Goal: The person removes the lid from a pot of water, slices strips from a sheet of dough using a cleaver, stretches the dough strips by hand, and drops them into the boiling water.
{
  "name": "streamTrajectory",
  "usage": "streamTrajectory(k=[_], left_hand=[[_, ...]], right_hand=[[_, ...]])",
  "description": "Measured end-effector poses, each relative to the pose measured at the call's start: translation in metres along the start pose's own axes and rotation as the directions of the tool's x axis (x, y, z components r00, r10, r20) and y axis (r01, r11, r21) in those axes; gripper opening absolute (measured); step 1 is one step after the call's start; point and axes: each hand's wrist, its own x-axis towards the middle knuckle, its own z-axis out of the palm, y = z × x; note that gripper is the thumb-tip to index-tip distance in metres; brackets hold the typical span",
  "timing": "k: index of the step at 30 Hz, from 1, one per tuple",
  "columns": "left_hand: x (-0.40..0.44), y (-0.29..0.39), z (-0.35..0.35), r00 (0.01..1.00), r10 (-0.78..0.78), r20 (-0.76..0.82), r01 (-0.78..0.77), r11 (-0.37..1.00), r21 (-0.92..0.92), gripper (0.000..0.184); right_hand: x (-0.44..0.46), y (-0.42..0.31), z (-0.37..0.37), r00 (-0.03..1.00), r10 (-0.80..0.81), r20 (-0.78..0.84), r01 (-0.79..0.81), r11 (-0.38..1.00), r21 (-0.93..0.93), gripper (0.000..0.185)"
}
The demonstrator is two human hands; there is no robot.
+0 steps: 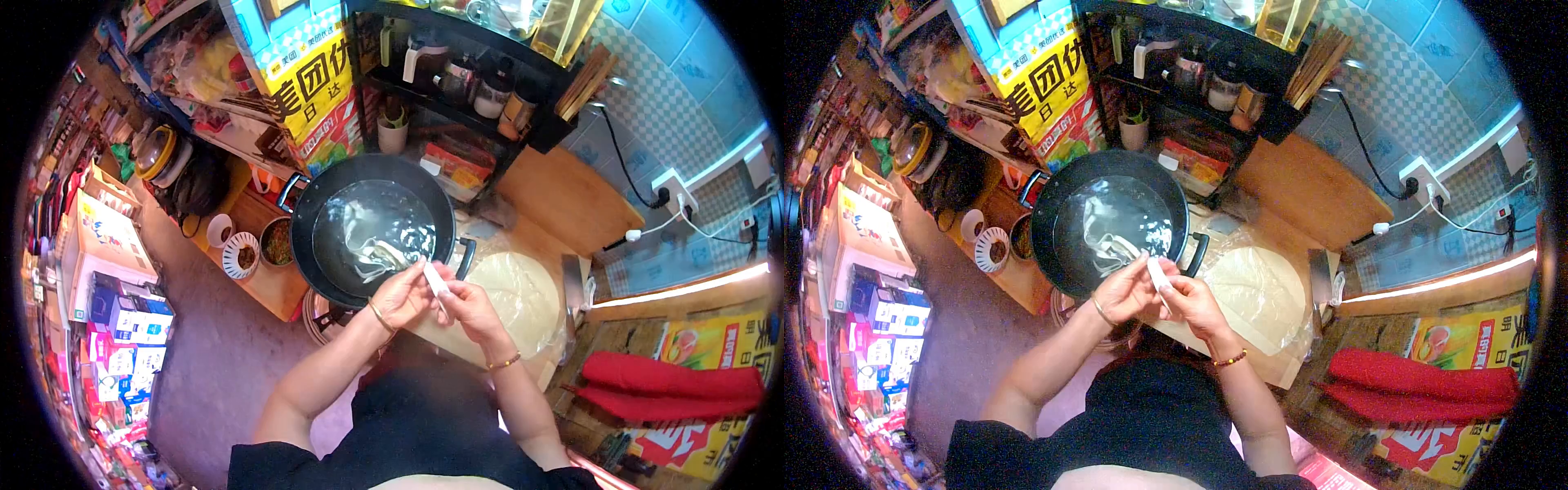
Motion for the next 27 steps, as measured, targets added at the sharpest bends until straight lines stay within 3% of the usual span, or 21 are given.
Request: streamTrajectory(k=[1, 3, 5, 12, 14, 15, 17, 19, 22, 27], left_hand=[[0.001, -0.001, 0.003, 0.989, 0.126, -0.081, -0.128, 0.991, -0.025, 0.03], [0.0, 0.01, 0.009, 0.929, 0.303, -0.211, -0.28, 0.951, 0.135, 0.025], [-0.003, 0.021, 0.009, 0.921, 0.334, -0.201, -0.301, 0.937, 0.179, 0.024], [-0.005, 0.041, 0.009, 0.866, 0.458, -0.201, -0.396, 0.873, 0.283, 0.025], [-0.003, 0.038, 0.012, 0.854, 0.487, -0.183, -0.421, 0.854, 0.306, 0.03], [-0.001, 0.03, 0.005, 0.931, 0.35, -0.101, -0.326, 0.925, 0.195, 0.037], [0.002, 0.013, -0.002, 0.998, -0.056, -0.008, 0.056, 0.991, 0.121, 0.042], [0.0, -0.001, -0.001, 0.998, 0.062, -0.022, -0.06, 0.997, 0.056, 0.029], [-0.002, 0.008, 0.01, 0.931, 0.309, -0.193, -0.282, 0.947, 0.154, 0.024], [-0.011, 0.03, 0.023, 0.878, 0.428, -0.214, -0.38, 0.895, 0.234, 0.025]], right_hand=[[-0.001, 0.0, 0.001, 1.0, 0.001, -0.014, -0.002, 0.998, -0.064, 0.019], [-0.002, 0.008, -0.005, 0.999, 0.025, -0.037, -0.029, 0.993, -0.112, 0.019], [-0.003, 0.008, -0.01, 0.998, 0.04, -0.049, -0.048, 0.985, -0.166, 0.02], [-0.01, 0.005, -0.016, 0.998, 0.049, -0.027, -0.051, 0.995, -0.081, 0.021], [-0.007, 0.005, -0.013, 0.999, 0.031, -0.024, -0.03, 0.999, 0.031, 0.022], [-0.005, 0.005, -0.011, 0.999, 0.031, -0.024, -0.03, 0.999, 0.032, 0.022], [0.001, 0.002, -0.004, 1.0, 0.018, 0.004, -0.019, 0.993, 0.12, 0.022], [0.003, -0.002, 0.001, 1.0, -0.004, 0.012, 0.003, 0.997, 0.083, 0.021], [0.003, 0.003, -0.002, 0.999, 0.007, -0.053, -0.013, 0.994, -0.111, 0.019], [-0.003, 0.005, -0.01, 0.999, 0.0, -0.035, -0.004, 0.993, -0.122, 0.019]])
